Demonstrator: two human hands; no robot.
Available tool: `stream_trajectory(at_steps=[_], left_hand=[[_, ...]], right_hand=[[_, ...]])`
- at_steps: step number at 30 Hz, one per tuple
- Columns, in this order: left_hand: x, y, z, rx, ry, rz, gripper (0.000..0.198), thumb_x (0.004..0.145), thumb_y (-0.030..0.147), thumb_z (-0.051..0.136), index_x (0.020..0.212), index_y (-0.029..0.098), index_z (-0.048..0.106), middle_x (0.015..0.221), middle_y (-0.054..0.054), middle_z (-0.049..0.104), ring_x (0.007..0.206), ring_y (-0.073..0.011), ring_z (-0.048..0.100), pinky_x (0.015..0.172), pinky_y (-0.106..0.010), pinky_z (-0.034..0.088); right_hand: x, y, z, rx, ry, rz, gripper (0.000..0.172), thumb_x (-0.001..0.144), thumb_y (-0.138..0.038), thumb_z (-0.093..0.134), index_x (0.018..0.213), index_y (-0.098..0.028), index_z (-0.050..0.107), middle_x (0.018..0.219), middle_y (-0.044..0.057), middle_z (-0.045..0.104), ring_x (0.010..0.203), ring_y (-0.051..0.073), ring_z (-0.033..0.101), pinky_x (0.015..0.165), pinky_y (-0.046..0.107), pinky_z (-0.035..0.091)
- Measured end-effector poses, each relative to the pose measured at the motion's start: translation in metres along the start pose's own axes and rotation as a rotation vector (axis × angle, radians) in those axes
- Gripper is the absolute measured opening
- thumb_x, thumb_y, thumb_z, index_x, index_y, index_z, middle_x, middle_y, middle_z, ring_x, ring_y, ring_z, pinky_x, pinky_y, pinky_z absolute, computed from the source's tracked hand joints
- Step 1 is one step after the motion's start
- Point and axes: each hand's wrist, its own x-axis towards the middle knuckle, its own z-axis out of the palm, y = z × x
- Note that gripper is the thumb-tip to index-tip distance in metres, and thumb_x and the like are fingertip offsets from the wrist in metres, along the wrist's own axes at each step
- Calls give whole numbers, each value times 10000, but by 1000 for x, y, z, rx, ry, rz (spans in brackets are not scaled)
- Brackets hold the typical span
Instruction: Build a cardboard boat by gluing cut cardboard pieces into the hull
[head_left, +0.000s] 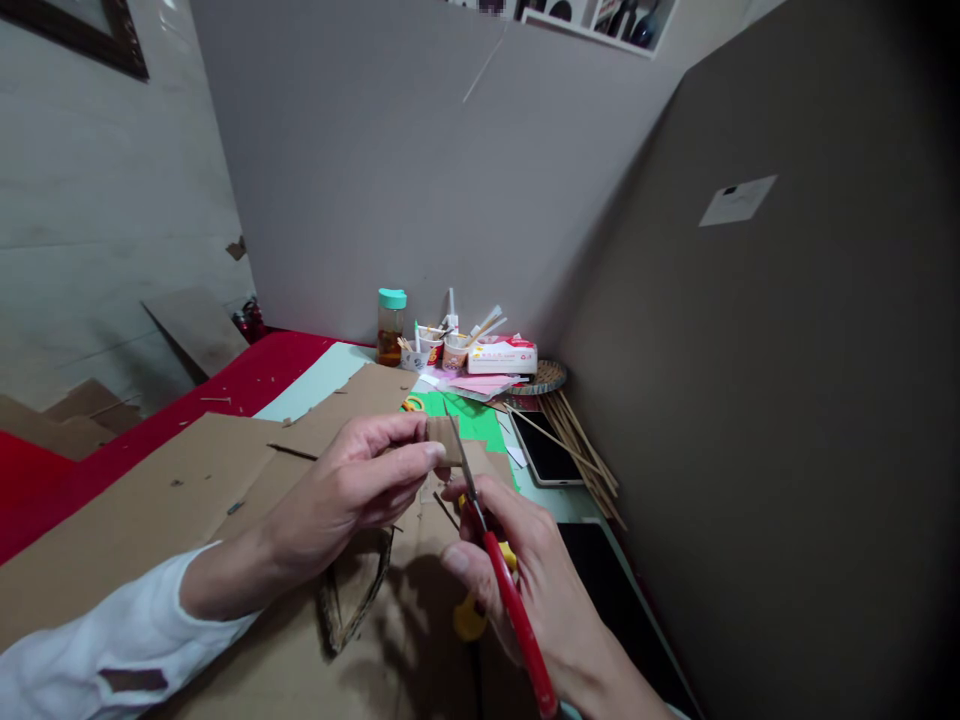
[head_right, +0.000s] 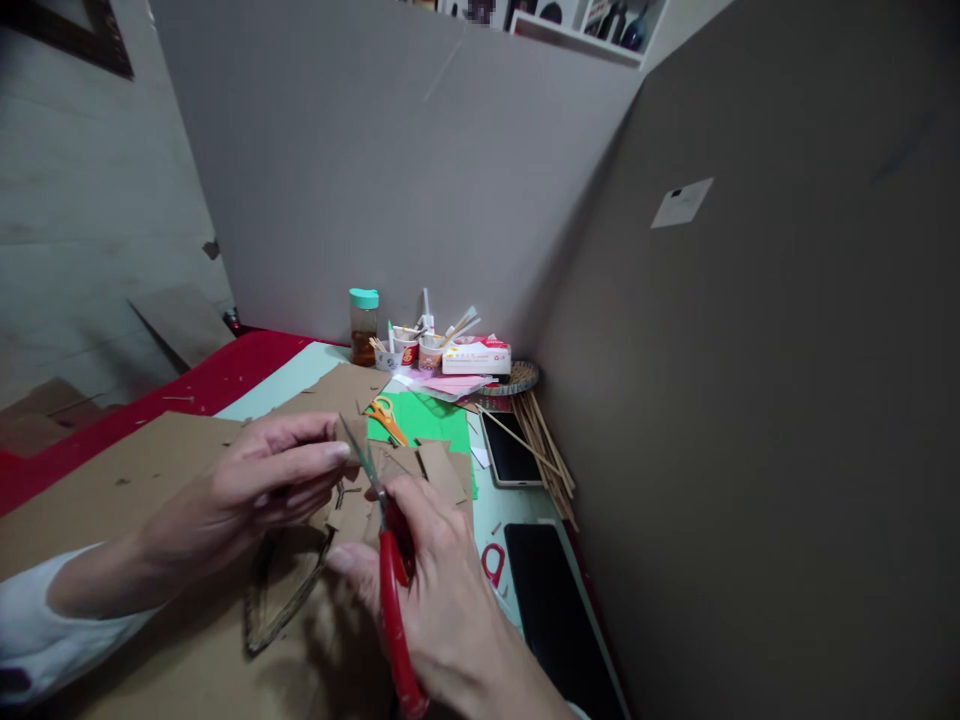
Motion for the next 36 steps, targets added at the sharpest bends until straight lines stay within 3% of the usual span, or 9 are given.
stream_trajectory(at_steps=[10, 21, 36], left_hand=[[0, -3, -1, 16, -13, -6, 216, 943, 327, 630, 809, 158, 614, 550, 95, 346, 457, -45, 212, 395, -150, 192], [1, -6, 5, 36, 26, -30, 226, 941, 395, 627, 931, 170, 636, 521, 100, 373, 442, -55, 191, 383, -168, 154], [-2, -12, 6, 40, 8, -20, 280, 935, 433, 644, 888, 158, 623, 514, 85, 450, 436, -51, 226, 388, -168, 159]], right_hand=[[0, -6, 0, -20, 28, 46, 254, 965, -451, 607, 996, -199, 623, 763, -34, 526, 703, 154, 466, 641, 275, 314], [0, -3, 3, -23, 20, 145, 331, 964, -499, 570, 878, -185, 626, 672, -35, 475, 595, 127, 377, 542, 263, 261], [-1, 0, 5, -67, 48, 33, 313, 1011, -388, 521, 755, -212, 481, 646, -38, 466, 555, 106, 371, 509, 241, 284]])
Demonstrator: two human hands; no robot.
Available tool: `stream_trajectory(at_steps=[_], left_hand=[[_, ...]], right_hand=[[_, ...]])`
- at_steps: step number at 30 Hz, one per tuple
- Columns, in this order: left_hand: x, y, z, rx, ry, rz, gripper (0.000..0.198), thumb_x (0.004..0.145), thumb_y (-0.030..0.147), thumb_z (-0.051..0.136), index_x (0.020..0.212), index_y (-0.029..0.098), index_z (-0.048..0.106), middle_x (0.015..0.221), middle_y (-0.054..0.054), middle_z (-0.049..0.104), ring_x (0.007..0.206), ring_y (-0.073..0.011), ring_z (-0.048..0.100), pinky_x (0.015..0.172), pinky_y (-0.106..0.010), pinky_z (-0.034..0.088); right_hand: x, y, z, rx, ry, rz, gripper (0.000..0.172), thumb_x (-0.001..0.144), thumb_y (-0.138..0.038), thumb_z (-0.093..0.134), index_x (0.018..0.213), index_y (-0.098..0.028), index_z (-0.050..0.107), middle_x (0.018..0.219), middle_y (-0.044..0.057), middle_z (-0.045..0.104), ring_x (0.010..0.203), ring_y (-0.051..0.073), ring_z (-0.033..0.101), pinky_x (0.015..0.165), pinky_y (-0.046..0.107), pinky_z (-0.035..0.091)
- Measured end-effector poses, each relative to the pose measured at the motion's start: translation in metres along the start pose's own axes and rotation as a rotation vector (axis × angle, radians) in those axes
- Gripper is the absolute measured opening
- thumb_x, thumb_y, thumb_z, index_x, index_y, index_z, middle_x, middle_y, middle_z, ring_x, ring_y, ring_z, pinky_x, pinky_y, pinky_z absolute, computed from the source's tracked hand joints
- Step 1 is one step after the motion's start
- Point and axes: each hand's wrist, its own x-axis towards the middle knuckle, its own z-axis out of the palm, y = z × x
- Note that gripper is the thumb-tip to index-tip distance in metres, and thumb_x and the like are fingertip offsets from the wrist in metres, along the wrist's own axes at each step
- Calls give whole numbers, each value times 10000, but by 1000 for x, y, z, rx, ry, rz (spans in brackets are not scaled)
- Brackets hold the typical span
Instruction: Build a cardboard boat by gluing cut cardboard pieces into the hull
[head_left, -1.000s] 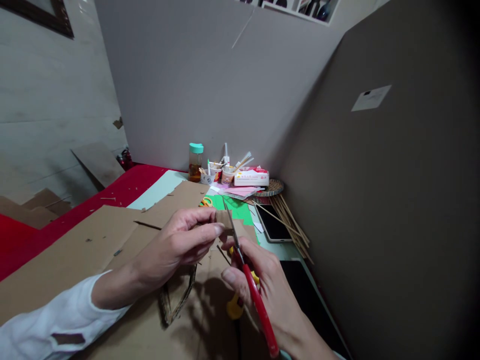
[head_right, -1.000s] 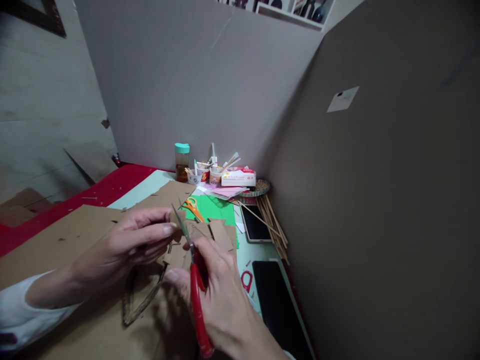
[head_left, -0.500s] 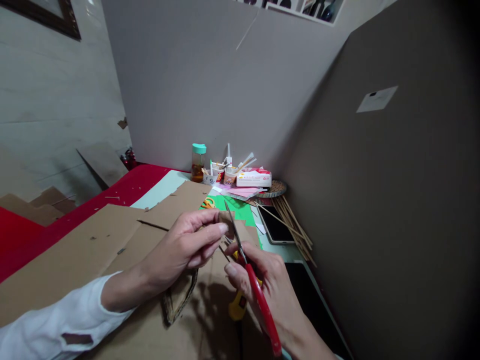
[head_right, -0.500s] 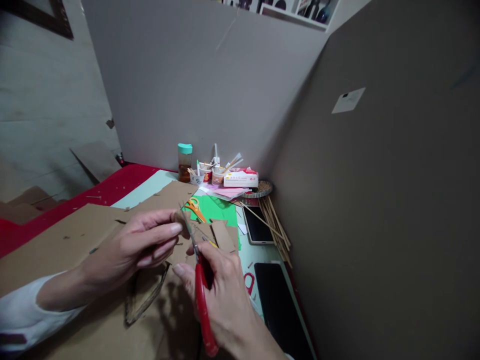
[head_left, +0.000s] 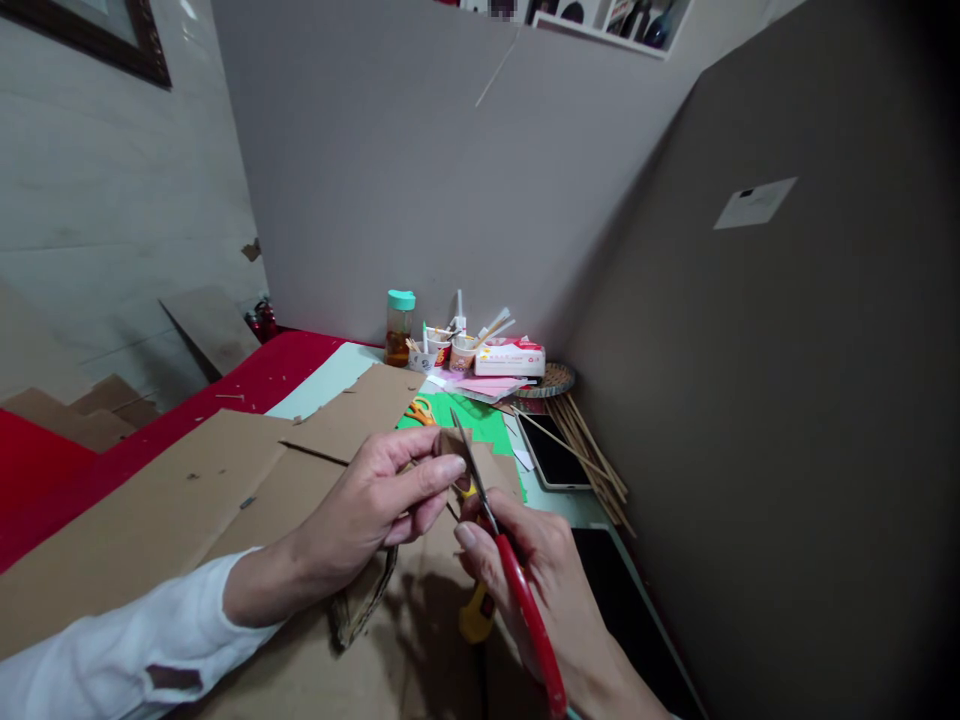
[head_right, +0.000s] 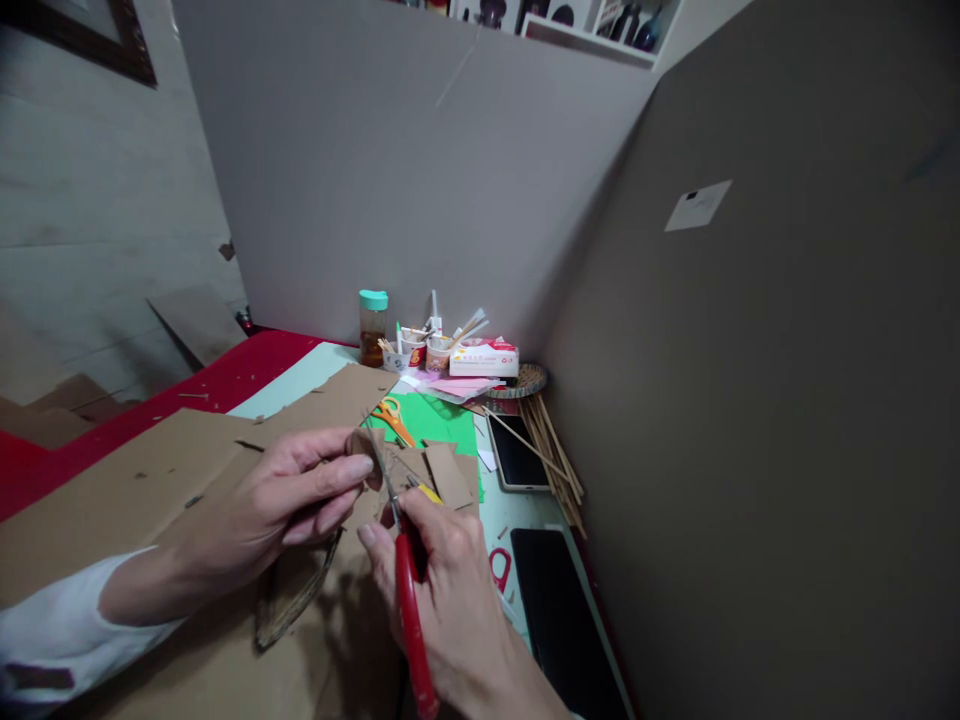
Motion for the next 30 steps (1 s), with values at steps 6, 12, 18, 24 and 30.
stream_trajectory(at_steps=[6, 12, 18, 24, 30], left_hand=[[0, 2, -7, 47, -40, 2, 309, 947, 424, 635, 788, 167, 569, 513, 90, 438, 425, -39, 213, 383, -165, 145], [1, 8, -11, 105, -79, 5, 356, 948, 430, 621, 716, 178, 523, 516, 77, 456, 410, -36, 241, 381, -176, 154], [4, 14, -21, 174, -125, 26, 295, 933, 403, 622, 745, 180, 579, 489, 84, 414, 418, -58, 253, 401, -201, 178], [2, 37, -39, 400, -246, -52, 350, 906, 410, 648, 640, 198, 566, 461, 49, 436, 423, -85, 296, 418, -235, 198], [3, 33, -37, 344, -186, -98, 333, 884, 415, 678, 651, 195, 587, 475, 47, 448, 429, -87, 311, 420, -230, 211]], right_hand=[[0, 1, -2, 11, -12, 3, 310, 1010, -379, 518, 751, -213, 475, 651, -35, 458, 561, 110, 390, 523, 240, 308], [-2, 2, -3, 29, -22, -18, 331, 1002, -348, 559, 723, -217, 438, 641, -53, 401, 557, 101, 346, 546, 243, 312], [-1, 4, -10, 12, -56, -37, 347, 1003, -321, 571, 709, -217, 420, 634, -54, 404, 557, 99, 360, 546, 250, 293], [-1, -3, -14, -63, -85, -86, 370, 963, -245, 615, 688, -220, 369, 613, -62, 399, 533, 90, 335, 534, 251, 257], [-1, 2, -10, -43, -74, -55, 345, 975, -280, 596, 691, -217, 411, 607, -62, 401, 535, 93, 344, 536, 249, 267]])
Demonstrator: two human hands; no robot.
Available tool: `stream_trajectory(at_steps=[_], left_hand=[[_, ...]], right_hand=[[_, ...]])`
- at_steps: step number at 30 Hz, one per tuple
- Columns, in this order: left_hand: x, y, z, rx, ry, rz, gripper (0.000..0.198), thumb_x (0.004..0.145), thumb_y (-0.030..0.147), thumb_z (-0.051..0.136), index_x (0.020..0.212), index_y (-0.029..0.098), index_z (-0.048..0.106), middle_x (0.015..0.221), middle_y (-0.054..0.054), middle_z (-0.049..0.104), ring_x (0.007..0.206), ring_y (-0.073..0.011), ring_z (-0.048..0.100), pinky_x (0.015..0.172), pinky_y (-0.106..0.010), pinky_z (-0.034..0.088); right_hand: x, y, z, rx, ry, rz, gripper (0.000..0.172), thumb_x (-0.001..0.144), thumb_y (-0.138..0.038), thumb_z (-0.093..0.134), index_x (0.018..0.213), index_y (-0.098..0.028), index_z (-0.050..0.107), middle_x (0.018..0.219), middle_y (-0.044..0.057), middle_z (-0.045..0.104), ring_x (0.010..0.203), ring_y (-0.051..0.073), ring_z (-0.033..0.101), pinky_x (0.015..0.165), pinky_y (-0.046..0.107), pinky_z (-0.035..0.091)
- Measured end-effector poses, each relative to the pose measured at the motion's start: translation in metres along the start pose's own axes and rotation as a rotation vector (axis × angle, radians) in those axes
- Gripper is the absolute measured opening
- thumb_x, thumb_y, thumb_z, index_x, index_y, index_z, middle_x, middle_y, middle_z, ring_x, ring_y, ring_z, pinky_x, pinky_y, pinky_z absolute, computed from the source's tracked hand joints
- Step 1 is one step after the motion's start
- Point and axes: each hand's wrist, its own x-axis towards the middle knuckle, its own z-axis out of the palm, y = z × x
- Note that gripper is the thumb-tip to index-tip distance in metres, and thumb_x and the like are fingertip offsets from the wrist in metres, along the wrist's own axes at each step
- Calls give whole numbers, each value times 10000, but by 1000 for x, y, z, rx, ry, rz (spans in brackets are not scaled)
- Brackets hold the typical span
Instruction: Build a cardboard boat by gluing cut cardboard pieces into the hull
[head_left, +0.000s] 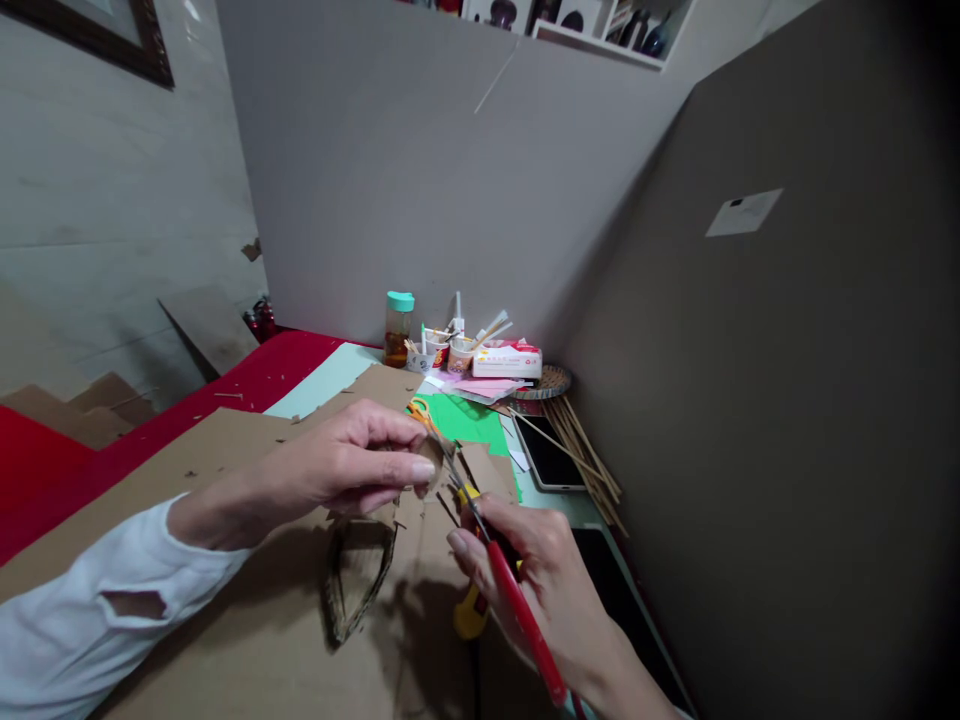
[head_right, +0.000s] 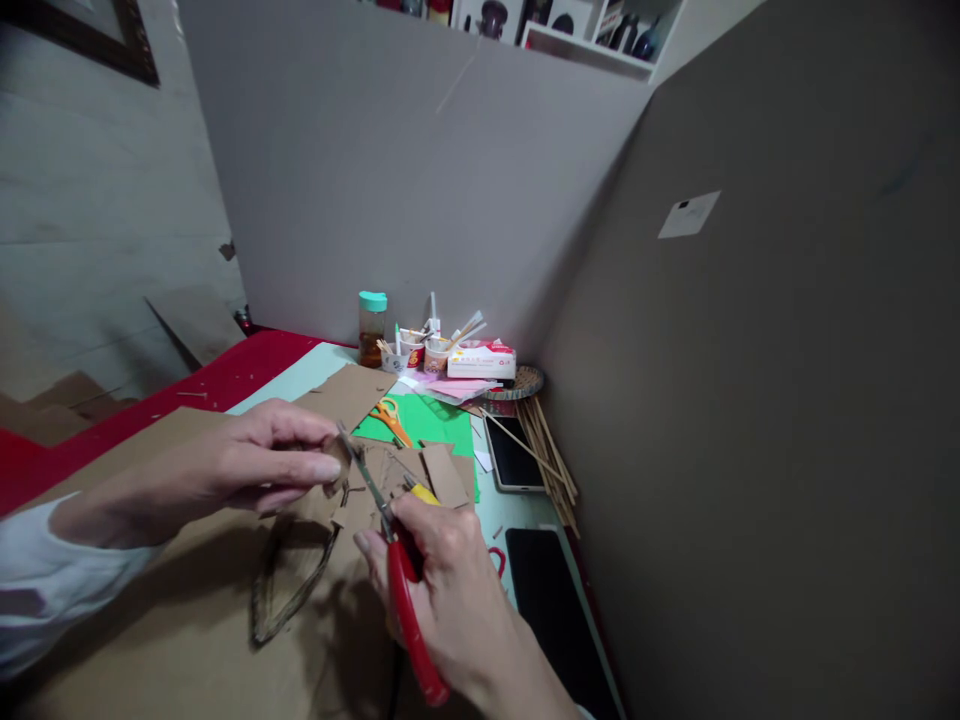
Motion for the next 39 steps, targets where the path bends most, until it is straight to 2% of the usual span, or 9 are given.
stream_trajectory(at_steps=[2, 5, 9, 15, 20, 25, 30, 34, 39], left_hand=[[5, -9, 9, -155, 36, 9, 299, 892, 442, 679, 746, 190, 607, 491, 73, 437, 401, -65, 257, 394, -213, 169], [11, -18, 23, -313, 82, 72, 347, 922, 468, 649, 748, 180, 565, 509, 79, 446, 403, -46, 210, 380, -193, 135], [10, -17, 29, -243, 148, 137, 356, 965, 463, 594, 774, 163, 611, 493, 87, 406, 421, -58, 227, 395, -194, 159], [5, -11, 27, 21, 170, 169, 386, 985, 397, 542, 665, 182, 563, 496, 66, 403, 458, -81, 307, 438, -214, 236], [6, -9, 25, 25, 126, 170, 346, 962, 365, 547, 663, 191, 555, 473, 63, 433, 451, -84, 332, 464, -226, 274], [3, 2, 13, 122, 61, 121, 389, 920, 418, 604, 607, 203, 520, 495, 43, 442, 461, -99, 363, 450, -231, 277], [-2, 11, 3, 231, 20, 83, 400, 884, 419, 626, 561, 200, 540, 490, 27, 443, 442, -105, 387, 425, -219, 286], [-7, 12, -3, 215, 26, 33, 345, 855, 403, 667, 587, 194, 614, 493, 24, 438, 426, -98, 361, 392, -208, 248], [-8, 11, -8, 233, -59, 1, 315, 895, 369, 653, 649, 185, 584, 528, 52, 435, 438, -73, 376, 401, -168, 267]], right_hand=[[1, 3, 3, 14, 31, 18, 336, 987, -307, 581, 700, -215, 432, 617, -58, 407, 544, 97, 351, 544, 250, 275], [3, 4, 6, 39, 58, 17, 312, 987, -315, 582, 723, -213, 450, 634, -54, 440, 551, 98, 371, 560, 249, 296], [3, 1, 7, 21, 67, 0, 301, 967, -348, 619, 738, -207, 482, 631, -60, 459, 551, 96, 378, 564, 244, 300], [2, -2, 4, -3, 50, 32, 292, 936, -404, 638, 760, -207, 512, 629, -57, 457, 562, 111, 403, 566, 244, 312], [2, 0, 2, -19, 29, 3, 302, 958, -351, 624, 741, -213, 464, 637, -62, 425, 553, 102, 348, 555, 249, 282], [1, 1, -2, -40, -5, -40, 277, 986, -271, 587, 741, -208, 473, 632, -65, 428, 543, 89, 356, 552, 239, 279], [1, -2, -10, -77, -42, -89, 348, 990, -255, 582, 712, -220, 376, 627, -66, 391, 546, 90, 321, 545, 240, 261], [1, -4, -13, -92, -68, -106, 336, 990, -239, 581, 726, -220, 374, 627, -67, 393, 551, 89, 323, 554, 235, 266], [0, -3, -14, -56, -75, -118, 320, 953, -213, 624, 728, -215, 396, 633, -69, 407, 544, 81, 325, 543, 223, 266]])
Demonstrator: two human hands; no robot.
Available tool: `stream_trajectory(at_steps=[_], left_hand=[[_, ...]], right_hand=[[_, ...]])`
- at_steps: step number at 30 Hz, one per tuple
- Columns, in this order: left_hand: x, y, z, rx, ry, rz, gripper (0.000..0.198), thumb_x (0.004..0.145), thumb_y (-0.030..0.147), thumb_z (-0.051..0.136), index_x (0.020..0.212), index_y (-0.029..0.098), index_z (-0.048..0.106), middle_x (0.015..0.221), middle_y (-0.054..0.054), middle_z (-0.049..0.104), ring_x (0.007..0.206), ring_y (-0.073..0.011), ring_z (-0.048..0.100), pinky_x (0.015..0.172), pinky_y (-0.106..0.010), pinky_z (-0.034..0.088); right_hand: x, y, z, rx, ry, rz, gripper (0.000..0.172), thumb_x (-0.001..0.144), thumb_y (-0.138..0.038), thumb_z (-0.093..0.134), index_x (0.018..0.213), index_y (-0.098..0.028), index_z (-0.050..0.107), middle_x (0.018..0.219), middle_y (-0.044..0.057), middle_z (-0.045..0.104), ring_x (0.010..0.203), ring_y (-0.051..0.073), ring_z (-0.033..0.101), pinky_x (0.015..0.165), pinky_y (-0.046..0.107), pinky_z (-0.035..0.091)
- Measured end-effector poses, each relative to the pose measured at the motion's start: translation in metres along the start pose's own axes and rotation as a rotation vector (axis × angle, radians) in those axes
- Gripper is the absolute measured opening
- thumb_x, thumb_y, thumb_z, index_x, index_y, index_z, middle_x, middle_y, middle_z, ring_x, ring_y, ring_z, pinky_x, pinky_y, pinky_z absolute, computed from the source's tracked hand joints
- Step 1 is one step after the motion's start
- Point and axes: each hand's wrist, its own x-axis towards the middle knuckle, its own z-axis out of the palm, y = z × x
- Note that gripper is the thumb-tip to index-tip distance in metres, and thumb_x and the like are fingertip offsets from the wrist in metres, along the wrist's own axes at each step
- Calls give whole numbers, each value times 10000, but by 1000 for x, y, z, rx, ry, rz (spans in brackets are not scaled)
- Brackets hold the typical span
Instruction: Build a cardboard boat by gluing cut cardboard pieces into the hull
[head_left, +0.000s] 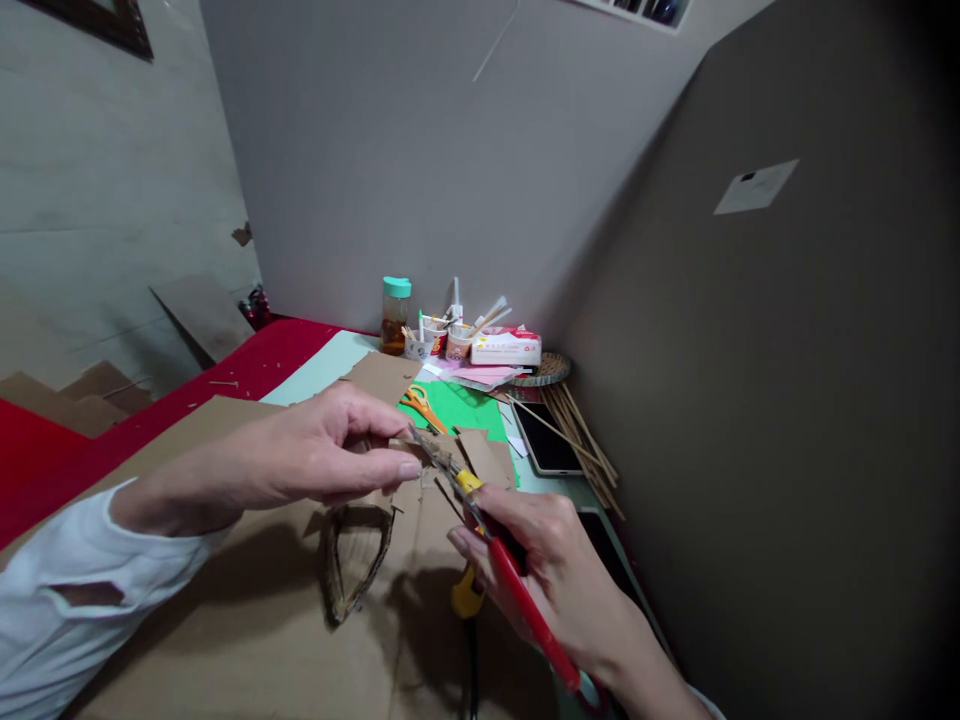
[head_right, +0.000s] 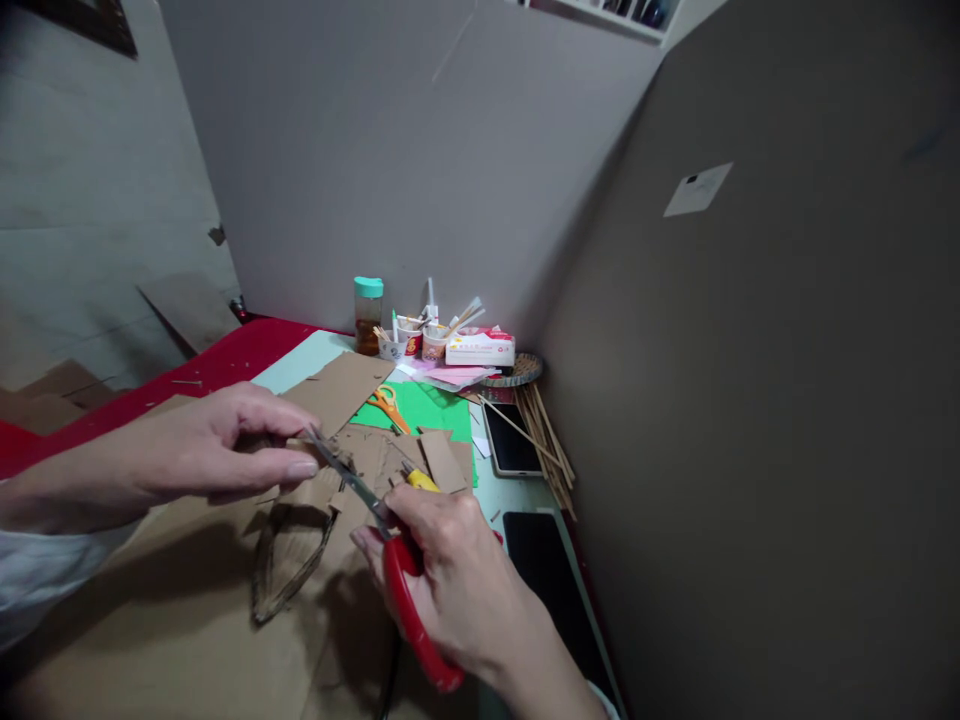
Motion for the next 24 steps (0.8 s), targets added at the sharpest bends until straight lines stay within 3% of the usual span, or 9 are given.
stream_trajectory(at_steps=[7, 10, 15, 24], left_hand=[[2, 5, 8, -12, 105, -30, 315, 902, 412, 629, 705, 175, 563, 531, 71, 428, 448, -64, 354, 420, -175, 249], [3, 5, 7, 86, 71, 0, 363, 917, 412, 595, 647, 183, 517, 568, 60, 390, 493, -75, 329, 441, -197, 238], [6, 0, 2, 194, -9, 7, 357, 928, 385, 573, 637, 185, 524, 609, 27, 435, 538, -96, 365, 472, -220, 267], [3, 2, 3, -93, -15, -89, 252, 882, 304, 683, 671, 175, 634, 513, 69, 389, 412, -54, 304, 364, -181, 181]], right_hand=[[-1, 1, -2, -24, 25, 52, 350, 968, -300, 641, 719, -215, 409, 611, -76, 431, 533, 82, 341, 533, 220, 257], [1, 3, -2, -16, 1, 78, 370, 937, -372, 702, 722, -212, 447, 602, -76, 463, 550, 89, 373, 543, 221, 266], [3, 6, -2, -1, -21, 51, 400, 911, -411, 737, 722, -210, 448, 619, -82, 400, 579, 93, 311, 543, 216, 251], [-1, 5, -3, 7, -20, 16, 323, 942, -249, 683, 716, -200, 458, 625, -80, 413, 555, 77, 314, 540, 203, 271]])
